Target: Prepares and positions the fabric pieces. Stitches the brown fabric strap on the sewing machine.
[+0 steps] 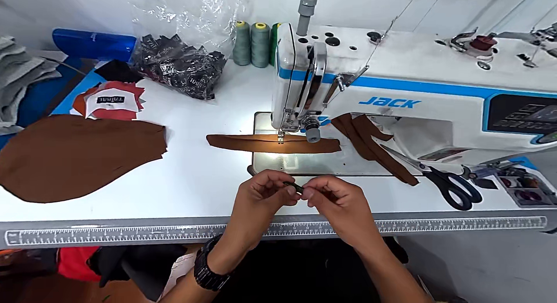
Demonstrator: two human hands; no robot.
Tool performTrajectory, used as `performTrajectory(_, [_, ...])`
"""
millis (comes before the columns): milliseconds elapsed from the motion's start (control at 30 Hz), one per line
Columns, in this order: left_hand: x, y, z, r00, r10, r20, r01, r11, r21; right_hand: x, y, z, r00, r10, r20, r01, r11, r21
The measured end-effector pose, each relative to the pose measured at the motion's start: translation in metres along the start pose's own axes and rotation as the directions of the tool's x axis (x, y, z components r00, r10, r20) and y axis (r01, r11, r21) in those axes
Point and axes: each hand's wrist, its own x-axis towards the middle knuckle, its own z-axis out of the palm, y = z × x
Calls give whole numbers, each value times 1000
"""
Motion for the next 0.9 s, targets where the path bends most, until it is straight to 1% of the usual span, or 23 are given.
performTrajectory(67, [3, 4, -5, 999, 25, 32, -27, 997, 75, 6, -2, -4, 999, 5, 32, -3, 998, -65])
performTrajectory(100, [6, 6, -11, 997, 41, 68, -51, 987, 150, 10, -2, -7, 999, -13, 51, 19, 993, -121])
performTrajectory(133, [10, 7, -17, 992, 71, 107, -98, 960, 264, 15, -2, -9, 996, -52, 71, 65, 978, -198])
performTrajectory(167, [16, 8, -24, 982, 120, 147, -170, 896, 410, 21, -2, -11, 991, -104, 88, 125, 949, -290])
performTrajectory(200, [23, 9, -30, 965, 177, 193, -256, 787, 561, 29, -2, -13, 983, -152, 103, 181, 904, -388])
performTrajectory(233, [33, 10, -35, 938, 242, 249, -347, 642, 683, 38, 0, -14, 974, -197, 114, 227, 854, -467])
performTrajectory(267, [44, 13, -38, 909, 285, 305, -413, 506, 757, 49, 3, -15, 965, -229, 128, 262, 813, -521])
performTrajectory(300, [55, 16, -42, 888, 297, 352, -451, 406, 795, 62, 6, -16, 959, -246, 141, 282, 779, -560])
performTrajectory(333, [67, 19, -44, 879, 287, 380, -465, 343, 816, 74, 10, -16, 955, -254, 151, 293, 756, -585])
performTrajectory(400, [91, 22, -46, 889, 270, 369, -442, 298, 846, 96, 21, -14, 956, -253, 149, 290, 738, -610])
performTrajectory(467, [106, 24, -46, 898, 259, 355, -417, 248, 874, 113, 28, -13, 965, -219, 141, 258, 731, -632])
performTrajectory(533, [115, 24, -47, 889, 276, 366, -424, 189, 886, 122, 29, -10, 976, -173, 132, 217, 726, -652])
performTrajectory(633, [125, 23, -50, 871, 292, 395, -444, 127, 887, 131, 31, -9, 977, -156, 144, 213, 686, -696])
performTrajectory(700, [129, 20, -53, 872, 281, 402, -445, 110, 889, 134, 35, -7, 983, -120, 142, 185, 665, -724])
performTrajectory(800, [134, 16, -56, 868, 275, 413, -454, 102, 885, 135, 44, -5, 986, -115, 119, 165, 664, -730])
performTrajectory(900, [133, 15, -58, 864, 269, 424, -467, 118, 876, 135, 51, -4, 991, -81, 109, 135, 662, -738])
